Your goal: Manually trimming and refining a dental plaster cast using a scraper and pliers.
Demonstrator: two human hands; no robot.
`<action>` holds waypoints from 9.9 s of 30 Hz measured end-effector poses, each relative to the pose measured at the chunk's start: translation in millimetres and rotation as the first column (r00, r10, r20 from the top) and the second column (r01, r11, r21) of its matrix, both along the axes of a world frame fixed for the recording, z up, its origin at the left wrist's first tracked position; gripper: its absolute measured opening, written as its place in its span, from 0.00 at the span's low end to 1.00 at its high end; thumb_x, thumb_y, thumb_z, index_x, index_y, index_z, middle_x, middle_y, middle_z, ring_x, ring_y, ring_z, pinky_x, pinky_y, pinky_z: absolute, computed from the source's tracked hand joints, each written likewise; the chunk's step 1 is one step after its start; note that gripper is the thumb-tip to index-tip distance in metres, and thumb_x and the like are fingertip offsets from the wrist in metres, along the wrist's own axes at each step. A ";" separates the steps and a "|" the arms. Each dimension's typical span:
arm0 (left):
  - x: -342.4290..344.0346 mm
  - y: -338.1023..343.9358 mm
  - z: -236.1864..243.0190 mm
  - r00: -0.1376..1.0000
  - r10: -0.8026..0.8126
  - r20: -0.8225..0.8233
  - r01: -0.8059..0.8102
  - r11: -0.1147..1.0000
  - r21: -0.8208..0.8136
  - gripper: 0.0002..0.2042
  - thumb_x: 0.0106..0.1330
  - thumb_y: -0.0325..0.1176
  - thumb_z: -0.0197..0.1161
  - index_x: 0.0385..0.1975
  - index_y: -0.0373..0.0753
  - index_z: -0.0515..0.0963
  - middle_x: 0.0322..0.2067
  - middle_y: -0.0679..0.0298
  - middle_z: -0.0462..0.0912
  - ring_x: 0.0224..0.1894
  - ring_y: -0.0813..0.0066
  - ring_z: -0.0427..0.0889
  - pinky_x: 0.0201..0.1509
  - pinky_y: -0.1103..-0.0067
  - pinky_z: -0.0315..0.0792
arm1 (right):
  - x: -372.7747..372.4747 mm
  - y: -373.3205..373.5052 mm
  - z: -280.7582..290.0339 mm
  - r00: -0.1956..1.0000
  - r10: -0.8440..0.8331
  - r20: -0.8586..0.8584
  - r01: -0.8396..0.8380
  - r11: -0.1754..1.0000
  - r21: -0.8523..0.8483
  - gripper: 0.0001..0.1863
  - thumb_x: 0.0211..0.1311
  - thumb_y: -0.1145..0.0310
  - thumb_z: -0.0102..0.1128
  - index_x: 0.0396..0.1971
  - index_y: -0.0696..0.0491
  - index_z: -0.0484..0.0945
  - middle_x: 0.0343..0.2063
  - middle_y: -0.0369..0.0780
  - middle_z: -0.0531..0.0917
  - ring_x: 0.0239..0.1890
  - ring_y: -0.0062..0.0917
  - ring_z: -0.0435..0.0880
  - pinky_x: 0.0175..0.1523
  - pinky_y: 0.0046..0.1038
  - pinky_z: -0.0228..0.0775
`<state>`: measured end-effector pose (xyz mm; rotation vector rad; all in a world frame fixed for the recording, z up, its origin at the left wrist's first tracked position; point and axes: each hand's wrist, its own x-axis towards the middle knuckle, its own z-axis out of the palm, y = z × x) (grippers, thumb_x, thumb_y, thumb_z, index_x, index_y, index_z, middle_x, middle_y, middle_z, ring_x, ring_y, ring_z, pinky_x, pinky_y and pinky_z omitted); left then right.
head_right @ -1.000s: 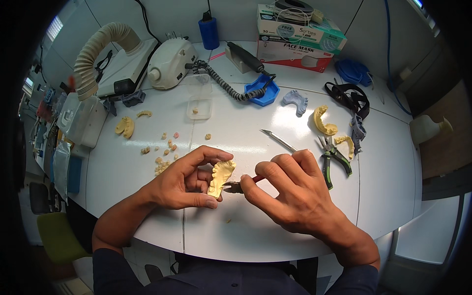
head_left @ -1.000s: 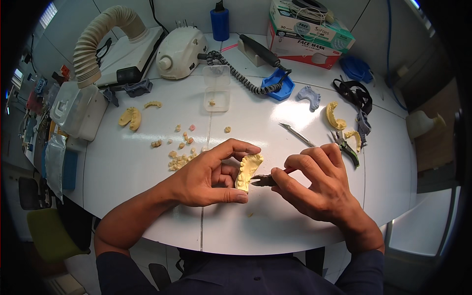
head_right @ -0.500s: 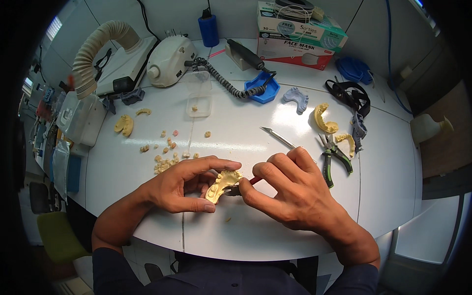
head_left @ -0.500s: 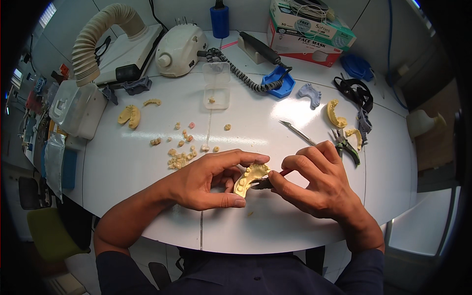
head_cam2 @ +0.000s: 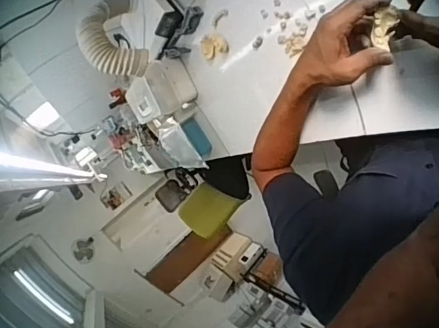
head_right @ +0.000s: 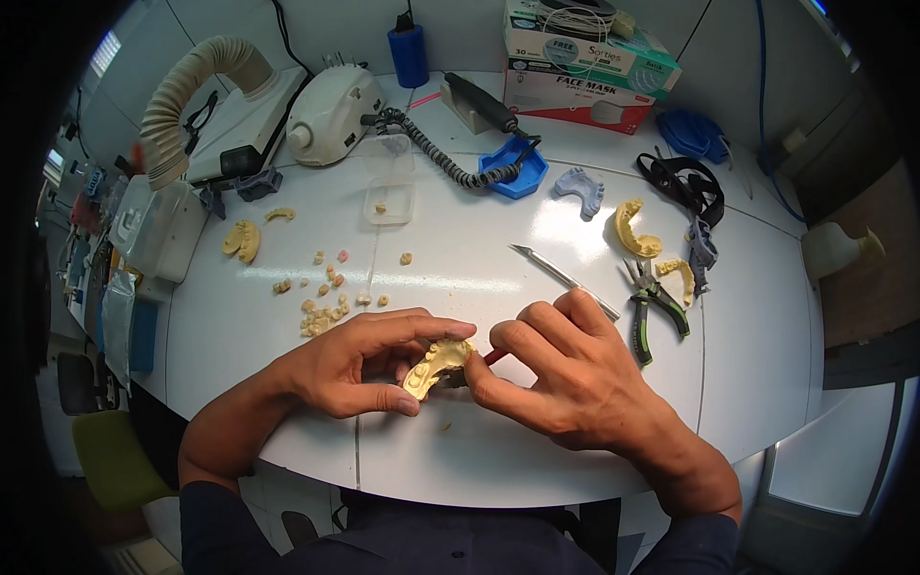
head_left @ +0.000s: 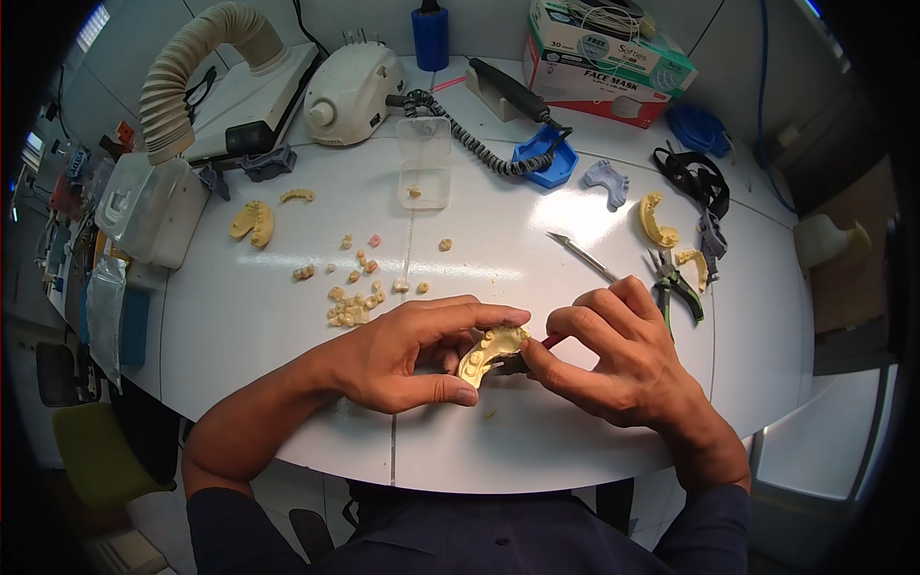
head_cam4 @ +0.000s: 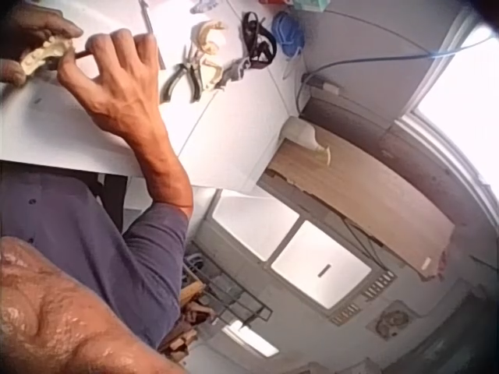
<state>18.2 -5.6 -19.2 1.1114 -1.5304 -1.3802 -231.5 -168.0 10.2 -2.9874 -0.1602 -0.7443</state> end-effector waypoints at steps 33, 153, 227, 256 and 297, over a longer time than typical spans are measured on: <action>0.3 -0.7 -0.4 0.996 -0.044 0.077 0.044 0.999 0.001 0.41 0.71 0.34 0.72 0.83 0.34 0.63 0.53 0.55 0.81 0.53 0.68 0.81 0.58 0.73 0.76 | -1.8 -4.7 -3.5 0.994 0.051 -0.098 -0.041 0.993 0.110 0.07 0.66 0.66 0.66 0.42 0.38 0.86 0.36 0.32 0.79 0.38 0.26 0.78 0.42 0.33 0.64; -26.4 3.2 -37.8 0.785 0.582 0.215 -0.077 0.435 -0.897 0.31 0.53 0.18 0.85 0.44 0.46 0.66 0.45 0.46 0.78 0.39 0.61 0.85 0.32 0.75 0.86 | -5.0 31.0 -5.3 0.975 -0.222 -0.016 0.212 0.908 0.362 0.20 0.56 0.63 0.83 0.48 0.49 0.87 0.38 0.38 0.80 0.37 0.29 0.76 0.41 0.34 0.63; 19.1 3.8 19.5 0.821 0.376 -0.431 -0.415 0.910 0.003 0.48 0.63 0.42 0.65 0.84 0.32 0.54 0.50 0.60 0.79 0.41 0.80 0.79 0.42 0.84 0.72 | 1.3 -1.4 -12.5 0.901 -0.432 -0.041 0.433 0.889 0.150 0.21 0.60 0.64 0.78 0.53 0.50 0.87 0.40 0.40 0.84 0.47 0.36 0.81 0.53 0.41 0.65; 3.7 -2.4 -3.3 0.822 0.482 -0.302 -0.499 0.866 0.026 0.43 0.66 0.18 0.71 0.80 0.41 0.55 0.58 0.56 0.65 0.57 0.69 0.80 0.60 0.73 0.82 | -11.8 -68.4 -5.9 0.745 -0.650 0.145 0.629 0.759 0.169 0.18 0.59 0.69 0.77 0.50 0.52 0.87 0.42 0.42 0.86 0.45 0.38 0.83 0.53 0.40 0.72; -11.7 -2.3 -5.3 0.868 0.420 -0.264 -0.422 0.905 0.053 0.41 0.69 0.12 0.66 0.79 0.43 0.55 0.62 0.55 0.64 0.62 0.65 0.81 0.73 0.66 0.82 | 2.6 -43.2 -35.4 0.849 -0.526 -0.051 0.520 0.816 0.254 0.22 0.63 0.68 0.77 0.57 0.49 0.85 0.52 0.47 0.81 0.58 0.42 0.79 0.63 0.45 0.68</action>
